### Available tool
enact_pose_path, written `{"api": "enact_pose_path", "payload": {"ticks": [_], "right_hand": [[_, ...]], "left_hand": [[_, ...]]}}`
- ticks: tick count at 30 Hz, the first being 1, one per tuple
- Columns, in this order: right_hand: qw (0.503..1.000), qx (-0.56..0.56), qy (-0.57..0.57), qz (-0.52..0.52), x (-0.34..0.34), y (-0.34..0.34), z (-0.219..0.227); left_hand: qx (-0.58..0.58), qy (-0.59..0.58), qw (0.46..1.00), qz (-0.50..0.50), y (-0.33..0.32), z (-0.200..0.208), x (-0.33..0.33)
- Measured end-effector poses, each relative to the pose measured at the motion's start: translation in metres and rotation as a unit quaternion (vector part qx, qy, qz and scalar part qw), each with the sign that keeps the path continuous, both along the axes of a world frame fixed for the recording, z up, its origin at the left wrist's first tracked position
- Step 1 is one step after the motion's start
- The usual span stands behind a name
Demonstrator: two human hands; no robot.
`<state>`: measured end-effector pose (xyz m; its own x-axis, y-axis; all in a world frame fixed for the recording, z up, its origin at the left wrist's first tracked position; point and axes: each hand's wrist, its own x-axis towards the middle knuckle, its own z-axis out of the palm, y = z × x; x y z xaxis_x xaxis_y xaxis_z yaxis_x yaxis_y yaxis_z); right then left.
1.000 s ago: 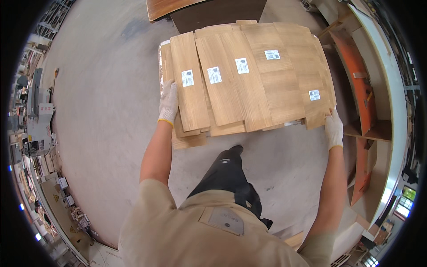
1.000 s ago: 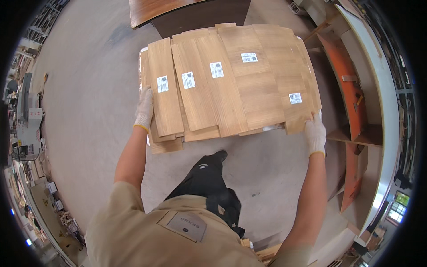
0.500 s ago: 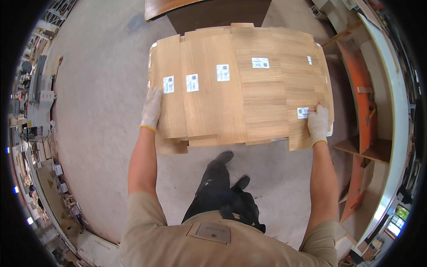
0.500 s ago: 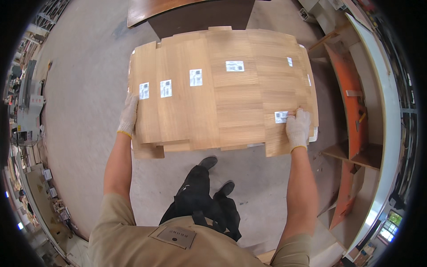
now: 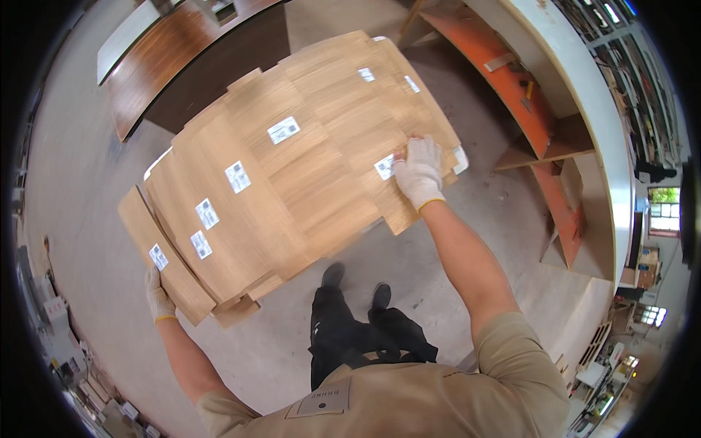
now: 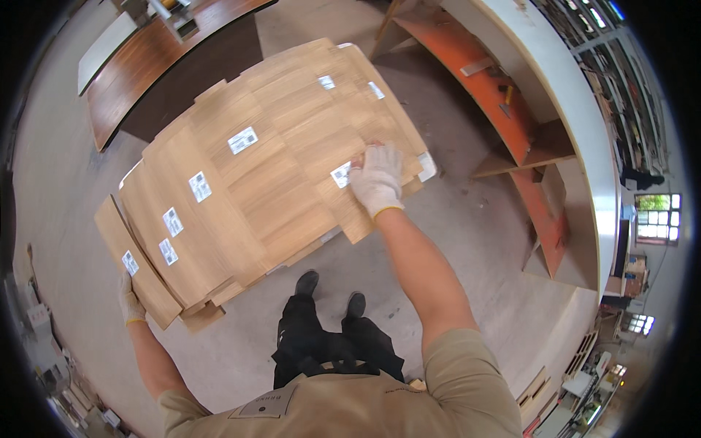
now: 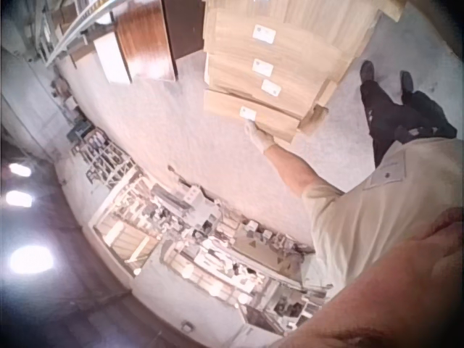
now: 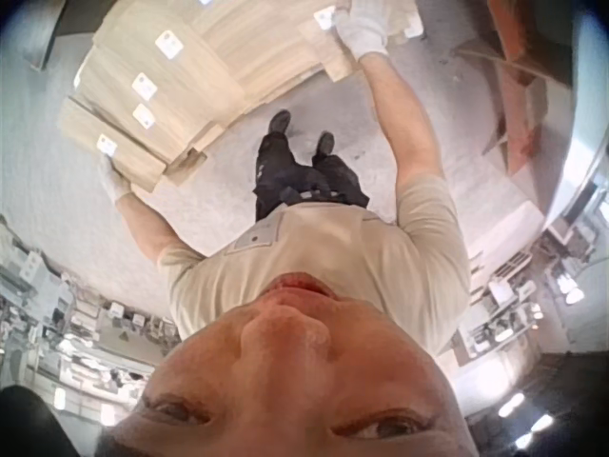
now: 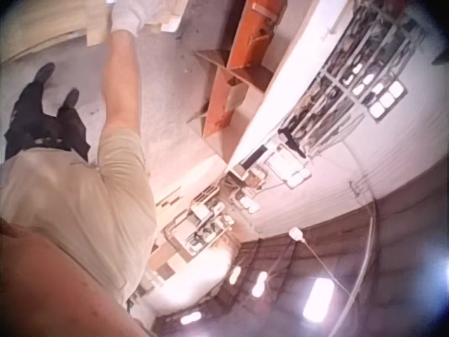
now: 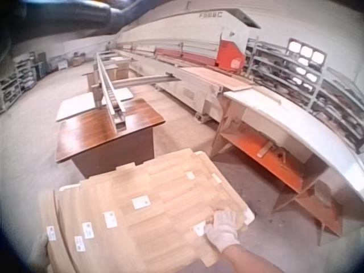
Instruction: The person repeatedly picks up stacks of flat wooden panels from a table, carries them across the workshop floor, and places them onto a metal rack. The person also handles individual panels, inspecting edges and stacking them on the table before moving them.
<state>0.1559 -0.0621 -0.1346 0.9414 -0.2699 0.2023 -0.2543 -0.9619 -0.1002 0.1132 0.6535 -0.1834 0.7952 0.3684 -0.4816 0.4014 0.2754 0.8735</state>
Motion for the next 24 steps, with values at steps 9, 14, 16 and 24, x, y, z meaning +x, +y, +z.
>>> {"api": "enact_pose_path", "payload": {"ticks": [9,14,16,24], "right_hand": [[0.998,0.033,0.036,0.026,-0.007,-0.027,-0.034],[0.996,0.061,0.069,-0.008,-0.003,-0.021,-0.02],[0.996,0.062,0.068,0.016,0.0,-0.028,-0.021],[0.986,0.086,0.109,-0.089,0.061,-0.068,-0.003]], "left_hand": [[0.109,0.032,0.993,0.021,0.015,0.027,-0.035],[0.075,0.008,0.997,0.019,-0.002,0.023,-0.028],[0.069,0.008,0.998,0.009,-0.01,0.021,-0.019],[0.222,0.153,0.958,-0.098,-0.026,0.025,0.003]]}}
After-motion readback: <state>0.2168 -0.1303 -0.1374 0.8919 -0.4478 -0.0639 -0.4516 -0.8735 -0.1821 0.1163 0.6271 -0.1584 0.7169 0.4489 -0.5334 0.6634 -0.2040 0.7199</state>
